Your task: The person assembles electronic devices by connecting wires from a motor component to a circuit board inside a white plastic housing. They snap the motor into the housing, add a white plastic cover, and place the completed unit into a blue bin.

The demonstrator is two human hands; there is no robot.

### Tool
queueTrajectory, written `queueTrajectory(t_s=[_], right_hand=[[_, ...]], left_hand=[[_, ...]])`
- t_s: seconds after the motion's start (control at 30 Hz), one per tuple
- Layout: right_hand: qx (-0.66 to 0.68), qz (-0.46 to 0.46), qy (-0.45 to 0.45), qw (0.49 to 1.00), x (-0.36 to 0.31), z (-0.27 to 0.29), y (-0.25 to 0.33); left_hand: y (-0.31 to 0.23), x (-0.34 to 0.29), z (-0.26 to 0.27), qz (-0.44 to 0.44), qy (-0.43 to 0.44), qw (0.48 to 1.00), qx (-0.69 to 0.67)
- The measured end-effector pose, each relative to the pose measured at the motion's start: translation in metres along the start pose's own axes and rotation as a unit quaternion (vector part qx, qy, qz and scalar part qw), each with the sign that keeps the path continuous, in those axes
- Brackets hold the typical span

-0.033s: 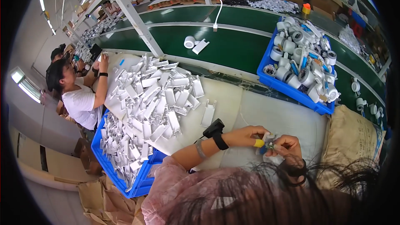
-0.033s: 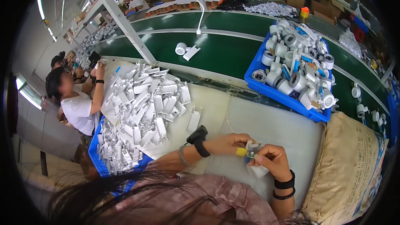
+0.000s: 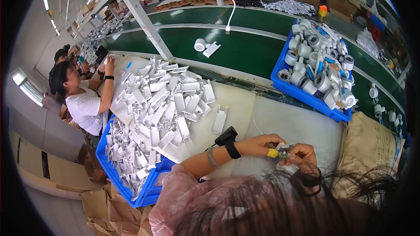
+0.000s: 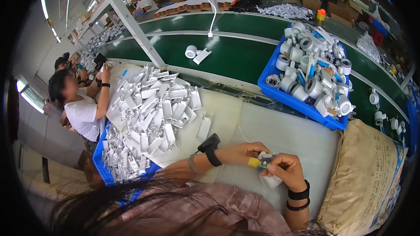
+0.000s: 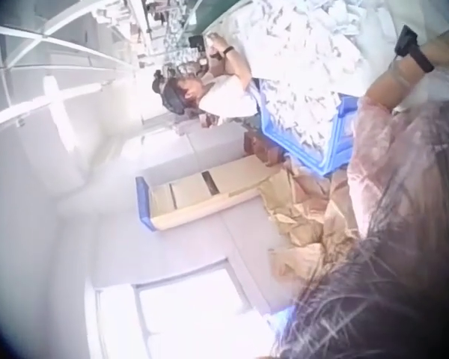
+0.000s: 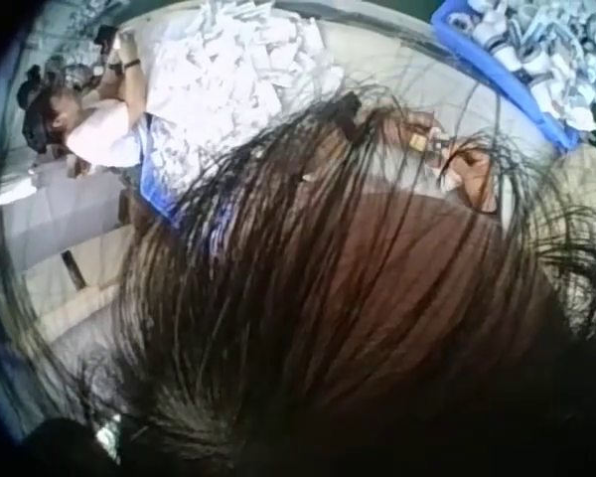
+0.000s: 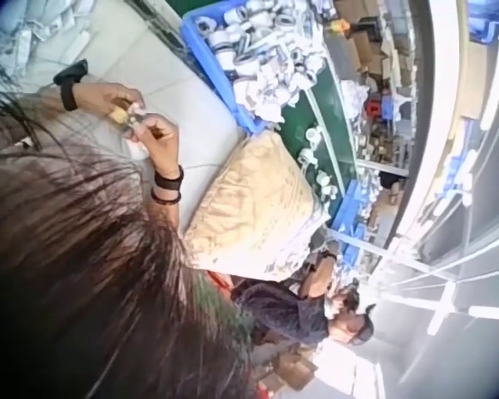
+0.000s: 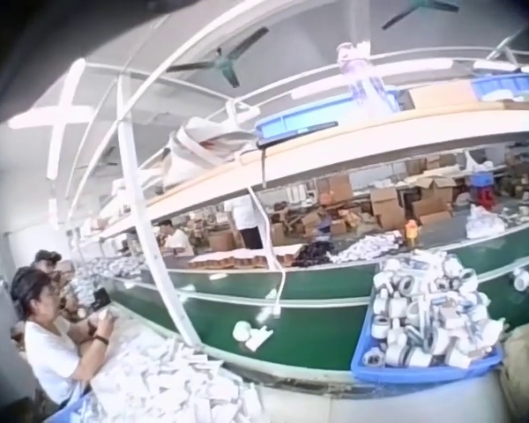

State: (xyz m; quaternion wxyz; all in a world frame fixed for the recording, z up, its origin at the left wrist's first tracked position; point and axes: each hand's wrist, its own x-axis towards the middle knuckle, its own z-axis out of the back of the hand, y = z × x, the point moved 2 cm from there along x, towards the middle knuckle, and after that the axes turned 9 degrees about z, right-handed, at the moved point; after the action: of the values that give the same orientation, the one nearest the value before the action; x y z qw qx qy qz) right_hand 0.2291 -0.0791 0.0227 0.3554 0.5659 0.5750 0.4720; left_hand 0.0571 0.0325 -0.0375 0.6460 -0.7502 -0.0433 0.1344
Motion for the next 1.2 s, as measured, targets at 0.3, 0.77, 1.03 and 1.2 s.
queueTrajectory(t_s=[0.3, 0.77, 1.03, 1.2], right_hand=[[-0.242, -0.022, 0.08, 0.967, 0.002, 0.009, 0.017], [-0.466, 0.148, -0.093, 0.867, 0.006, -0.001, 0.006], [-0.497, 0.307, -0.121, 0.803, 0.012, -0.015, 0.0], [-0.536, 0.335, -0.098, 0.769, 0.012, -0.016, -0.001]], left_hand=[[-0.025, -0.005, 0.001, -0.021, -0.07, 0.99, 0.12], [-0.022, -0.013, -0.016, 0.043, -0.157, 0.976, -0.145], [-0.037, -0.012, -0.017, 0.035, -0.236, 0.965, -0.107], [-0.037, -0.01, -0.016, -0.009, -0.183, 0.977, -0.106]])
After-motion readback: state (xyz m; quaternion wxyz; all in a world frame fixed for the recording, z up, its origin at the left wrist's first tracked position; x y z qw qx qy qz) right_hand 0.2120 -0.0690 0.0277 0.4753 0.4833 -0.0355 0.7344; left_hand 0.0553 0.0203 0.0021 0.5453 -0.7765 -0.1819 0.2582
